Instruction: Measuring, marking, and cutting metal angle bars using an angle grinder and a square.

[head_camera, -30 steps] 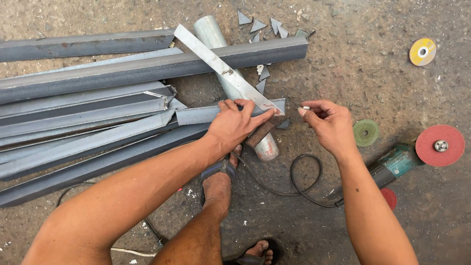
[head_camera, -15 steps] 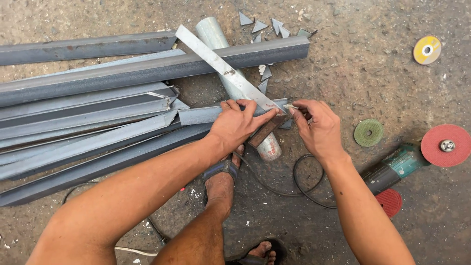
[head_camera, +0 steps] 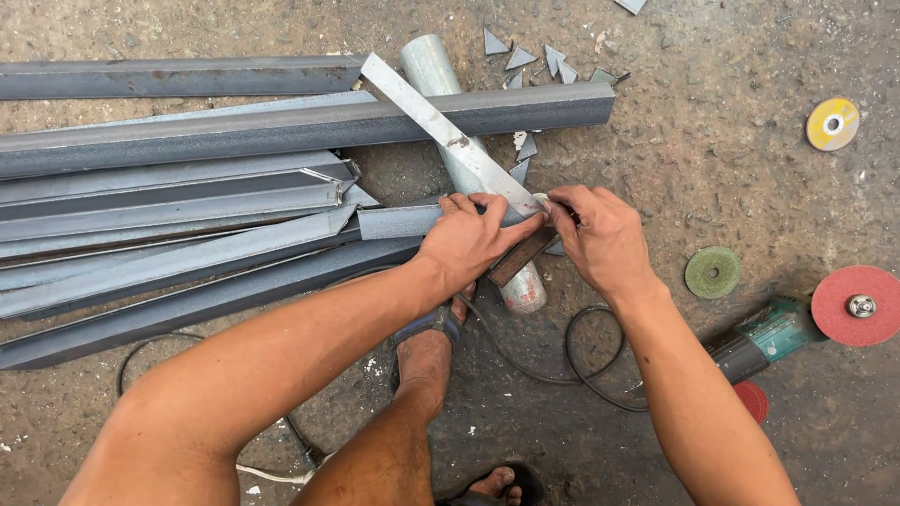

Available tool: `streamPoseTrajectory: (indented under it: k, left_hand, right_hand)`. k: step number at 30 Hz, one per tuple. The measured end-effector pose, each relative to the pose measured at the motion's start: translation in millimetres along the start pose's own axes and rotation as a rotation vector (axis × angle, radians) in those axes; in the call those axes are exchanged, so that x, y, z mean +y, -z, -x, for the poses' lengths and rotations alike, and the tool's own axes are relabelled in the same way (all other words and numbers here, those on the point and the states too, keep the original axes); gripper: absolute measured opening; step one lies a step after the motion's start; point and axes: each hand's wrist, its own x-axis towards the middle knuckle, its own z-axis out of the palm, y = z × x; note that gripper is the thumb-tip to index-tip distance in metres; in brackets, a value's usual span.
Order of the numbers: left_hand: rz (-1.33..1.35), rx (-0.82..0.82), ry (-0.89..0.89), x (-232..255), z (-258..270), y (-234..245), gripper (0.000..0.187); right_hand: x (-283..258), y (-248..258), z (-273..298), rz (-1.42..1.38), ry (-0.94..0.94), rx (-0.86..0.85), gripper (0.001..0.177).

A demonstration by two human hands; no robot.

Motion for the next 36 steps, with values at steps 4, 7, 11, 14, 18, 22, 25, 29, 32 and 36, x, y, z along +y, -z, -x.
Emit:
streamPoseTrajectory:
  k: [4,7,11,14,18,22,25,29,32,36]
  left_hand:
    - [0.016,-0.007,-0.02,-0.5,-2.4,-1.2,0.094]
    - [0.009,0.007,-0.006,0.3,-1.4,2.8,0.087]
    - [0.003,-0.013,-0.005,1.0,-2.0,2.1,0.091]
    - [0.001,-0.023,0.002,0.8,-2.3,1.7,0.092]
    - [-0.004,-0.048,-0.033,1.0,-4.6,-2.8,0.103]
    - [0.017,-0.059,-0.04,-0.2,-2.6,-0.1,0.09]
    - [0.008,-0.049,-0.048,-1.3,-1.5,-6.7,0.104]
    - [0.008,0.057,-0.014,5.4,-0.2,-16.0,0.091]
    - [0.033,-0.074,-0.002,0.0,-0.4,2.7,0.079]
    - [0.054,-0.215,-0.032,10.3,-15.3,-23.7,0.076]
  right_hand:
    - [-6.6,4.6,-4.6,0.057,0.048,-0.032,0.006]
    - [-12.1,9.5,-5.1,0.147,0.086,-0.082,0.005]
    - [-9.2,19.4,0.0,0.199,0.066,-0.181,0.004]
    - [-4.8,17.0,5.1,0.188,0.07,-0.151,0.005]
    - [-0.2,4.3,4.1,0.108,0.09,-0.057,0.007]
    - [-7.1,-0.5,-8.0,0.088,0.111,-0.023,0.008]
    - [-2.8,3.1,-4.7,0.071,0.103,0.002,0.006]
    - [-3.1,27.4,16.0,0.077,0.026,-0.107,0.006]
    - [-10.4,48.2,32.9,0.079,-0.011,-0.069,0.011]
    - [2.0,46.2,51.5,-0.428,-0.779,0.167,0.017]
